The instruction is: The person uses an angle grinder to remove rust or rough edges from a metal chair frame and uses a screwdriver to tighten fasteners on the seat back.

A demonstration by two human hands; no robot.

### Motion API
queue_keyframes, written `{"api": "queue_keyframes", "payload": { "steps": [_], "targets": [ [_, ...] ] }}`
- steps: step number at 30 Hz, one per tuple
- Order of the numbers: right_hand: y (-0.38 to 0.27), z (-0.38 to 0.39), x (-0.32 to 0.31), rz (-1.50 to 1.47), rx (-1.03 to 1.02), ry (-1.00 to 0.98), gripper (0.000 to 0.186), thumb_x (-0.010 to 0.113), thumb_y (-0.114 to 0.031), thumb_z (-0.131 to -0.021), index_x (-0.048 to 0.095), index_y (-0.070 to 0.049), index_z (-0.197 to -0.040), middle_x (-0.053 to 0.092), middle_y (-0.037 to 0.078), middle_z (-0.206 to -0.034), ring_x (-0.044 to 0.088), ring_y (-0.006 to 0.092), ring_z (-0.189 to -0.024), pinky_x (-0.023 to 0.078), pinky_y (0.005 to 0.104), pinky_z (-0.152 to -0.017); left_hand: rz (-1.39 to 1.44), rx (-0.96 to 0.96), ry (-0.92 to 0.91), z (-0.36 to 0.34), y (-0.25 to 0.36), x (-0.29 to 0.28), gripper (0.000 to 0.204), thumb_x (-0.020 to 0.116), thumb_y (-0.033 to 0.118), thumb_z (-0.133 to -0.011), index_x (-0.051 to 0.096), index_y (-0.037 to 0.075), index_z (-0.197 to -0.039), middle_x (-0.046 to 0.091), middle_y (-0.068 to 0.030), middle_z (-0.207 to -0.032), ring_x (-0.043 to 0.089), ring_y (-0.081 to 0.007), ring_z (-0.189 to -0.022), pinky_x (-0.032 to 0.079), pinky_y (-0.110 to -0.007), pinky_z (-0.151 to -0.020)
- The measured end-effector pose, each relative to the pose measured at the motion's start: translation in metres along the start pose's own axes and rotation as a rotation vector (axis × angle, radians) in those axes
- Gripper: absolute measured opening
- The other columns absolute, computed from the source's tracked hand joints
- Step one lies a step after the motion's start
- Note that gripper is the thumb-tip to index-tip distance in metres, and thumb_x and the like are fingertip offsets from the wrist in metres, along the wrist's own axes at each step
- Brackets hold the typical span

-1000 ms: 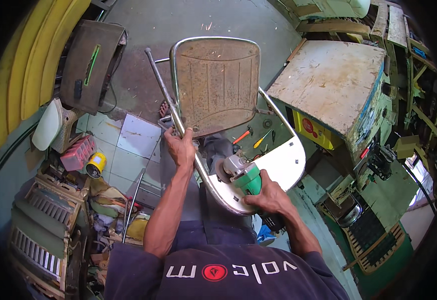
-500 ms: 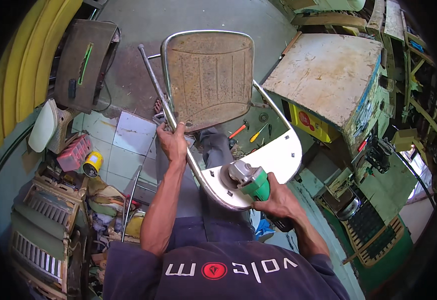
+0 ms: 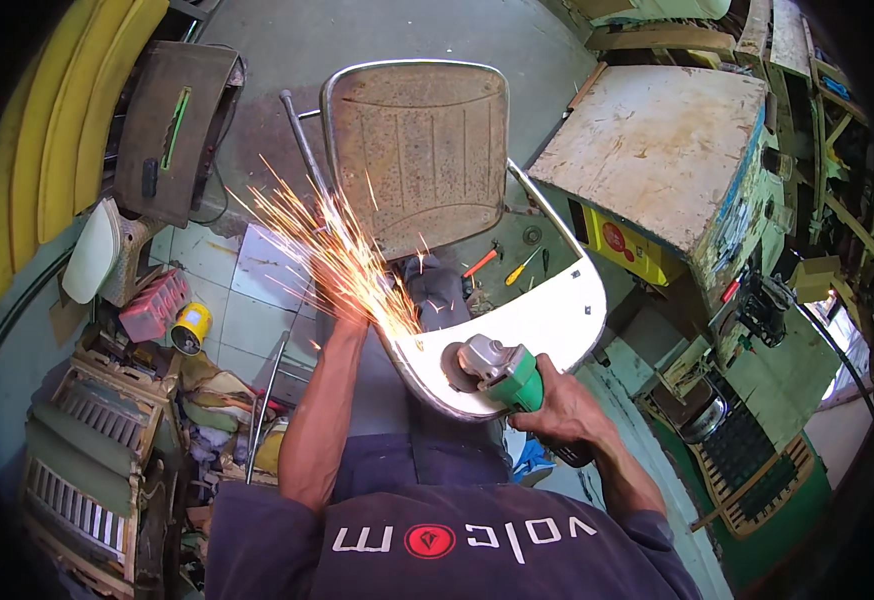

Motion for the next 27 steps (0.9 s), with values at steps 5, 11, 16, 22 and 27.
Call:
{"api": "queue_keyframes", "payload": {
  "steps": [5,11,16,22,27],
  "targets": [
    [-0.004,0.000,-0.002,0.023,0.040,-0.017,0.077,0.080,-0.035,-0.074,0.041,0.004,-0.129,0.068,0.036,-0.100,0.068,0.0520,-0.097,0.052,0.0557,-0.087,-0.001,0.017,-0.046,-0.007,-0.006,-0.001,0.070,0.078,0.024,-0.088,0.042,-0.005,-0.140,0.059,-0.0120,-0.096,0.063,-0.0213,-0.067,0.055,-0.035,-0.051],
    [0.008,0.007,-0.010,-0.012,0.081,0.120,0.077,0.077,-0.043,-0.075,0.042,0.001,-0.128,0.068,0.035,-0.094,0.068,0.0517,-0.091,0.053,0.0564,-0.083,0.011,0.001,-0.040,-0.005,0.001,-0.003,0.060,0.078,0.022,-0.088,0.043,-0.003,-0.131,0.057,-0.0109,-0.092,0.057,-0.0193,-0.051,0.050,-0.033,-0.043],
    [0.052,0.006,-0.042,0.381,0.202,0.538,0.066,0.076,-0.035,-0.077,0.045,-0.001,-0.123,0.071,0.028,-0.093,0.072,0.0442,-0.080,0.057,0.0546,-0.072,-0.003,0.061,-0.033,-0.014,-0.008,-0.002,0.060,0.078,0.024,-0.087,0.045,-0.002,-0.131,0.060,-0.0117,-0.092,0.057,-0.0183,-0.052,0.049,-0.032,-0.045],
    [0.093,0.003,-0.072,0.573,0.344,0.613,0.059,0.074,-0.025,-0.077,0.044,-0.003,-0.123,0.070,0.028,-0.099,0.072,0.0461,-0.082,0.056,0.0564,-0.071,-0.036,0.023,-0.040,-0.006,0.000,-0.003,0.065,0.079,0.028,-0.086,0.045,-0.003,-0.133,0.060,-0.0111,-0.090,0.059,-0.0188,-0.054,0.049,-0.033,-0.047],
    [0.092,0.001,-0.079,0.610,0.323,0.580,0.064,0.078,-0.028,-0.075,0.043,-0.004,-0.123,0.069,0.027,-0.098,0.071,0.0473,-0.082,0.056,0.0566,-0.071,-0.047,0.078,-0.013,-0.021,-0.017,-0.007,0.066,0.079,0.029,-0.088,0.046,-0.003,-0.136,0.061,-0.0102,-0.086,0.058,-0.0183,-0.052,0.047,-0.032,-0.045]
  ]
}}
Point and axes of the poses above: each hand's wrist, its own z-axis away from the middle knuckle, its own x-axis out of the palm, y = z × x, the point moved 1 cm from there along -z, towards the middle knuckle
